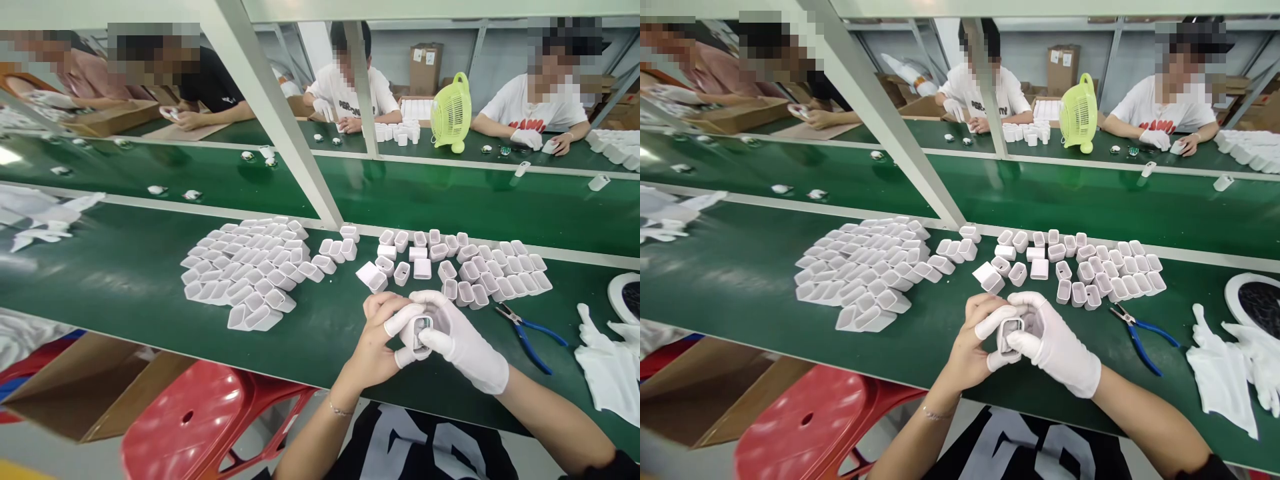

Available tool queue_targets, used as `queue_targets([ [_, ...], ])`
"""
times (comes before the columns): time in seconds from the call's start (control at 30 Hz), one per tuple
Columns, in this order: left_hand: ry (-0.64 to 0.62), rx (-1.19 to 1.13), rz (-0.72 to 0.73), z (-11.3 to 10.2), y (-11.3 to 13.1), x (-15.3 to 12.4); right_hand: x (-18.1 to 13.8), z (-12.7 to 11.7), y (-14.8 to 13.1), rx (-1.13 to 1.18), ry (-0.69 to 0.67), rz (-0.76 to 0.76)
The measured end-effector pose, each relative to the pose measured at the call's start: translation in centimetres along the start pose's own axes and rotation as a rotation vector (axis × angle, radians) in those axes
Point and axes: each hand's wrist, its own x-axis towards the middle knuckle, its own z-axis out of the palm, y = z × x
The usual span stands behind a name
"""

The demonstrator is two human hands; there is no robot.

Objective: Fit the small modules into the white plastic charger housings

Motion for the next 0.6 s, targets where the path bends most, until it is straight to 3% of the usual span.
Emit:
queue_targets([
  [0.13,-0.001,-0.013,0.003,0.1,-0.3,0.0,0.1,-0.3,0.3,-0.086,0.052,0.015],
  [0.3,0.012,-0.059,-0.010,0.2,-0.5,-0.2,0.1,-1.2,0.1,-0.129,-0.068,-0.029],
  [0.47,0.006,-0.063,-0.011,0.3,-0.6,-0.4,0.3,-0.5,-1.0,-0.273,-0.040,0.124],
  [0.6,-0.010,-0.053,-0.008,0.2,-0.6,-0.4,0.5,-0.2,-1.1,-0.199,-0.086,0.044],
])
